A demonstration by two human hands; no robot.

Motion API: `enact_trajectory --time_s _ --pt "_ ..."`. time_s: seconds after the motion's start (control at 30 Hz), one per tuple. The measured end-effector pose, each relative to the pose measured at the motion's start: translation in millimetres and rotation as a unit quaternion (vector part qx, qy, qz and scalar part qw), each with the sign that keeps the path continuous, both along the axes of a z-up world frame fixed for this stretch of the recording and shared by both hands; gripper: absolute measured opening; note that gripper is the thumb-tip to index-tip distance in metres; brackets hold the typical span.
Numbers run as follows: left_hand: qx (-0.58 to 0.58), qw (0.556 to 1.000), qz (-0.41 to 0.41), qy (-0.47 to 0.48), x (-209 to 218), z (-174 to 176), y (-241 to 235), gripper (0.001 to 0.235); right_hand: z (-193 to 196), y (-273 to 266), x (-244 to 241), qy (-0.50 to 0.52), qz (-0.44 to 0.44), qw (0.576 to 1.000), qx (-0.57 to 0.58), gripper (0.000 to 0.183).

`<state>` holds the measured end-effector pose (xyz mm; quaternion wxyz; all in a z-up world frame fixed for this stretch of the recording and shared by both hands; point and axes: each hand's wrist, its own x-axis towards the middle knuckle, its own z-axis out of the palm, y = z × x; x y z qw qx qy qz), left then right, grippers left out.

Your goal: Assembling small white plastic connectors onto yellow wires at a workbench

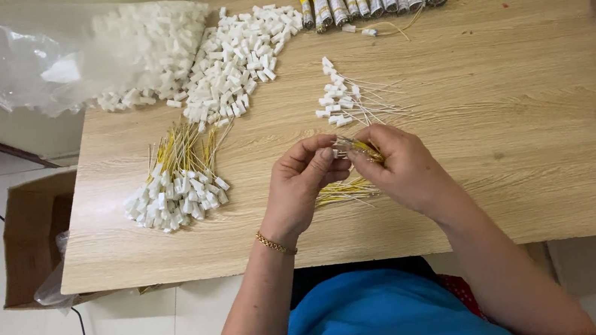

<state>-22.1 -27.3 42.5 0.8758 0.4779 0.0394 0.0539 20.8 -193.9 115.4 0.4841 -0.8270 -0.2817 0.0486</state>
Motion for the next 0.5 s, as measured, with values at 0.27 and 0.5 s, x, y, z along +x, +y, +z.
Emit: enact_trajectory --time_s 0.27,0.5 --pt "0.017 1.000 0.008 0.015 6.2 -3.0 -1.3 0.021 -19.2 0.7 9.0 -0.043 -0.002 0.998 -0.037 0.017" --pt "0.045 0.998 0.028 0.034 12.0 -18.3 3.4 0.016 -41.1 12.9 15.5 -0.070 -0.001 0.995 -0.076 0.020"
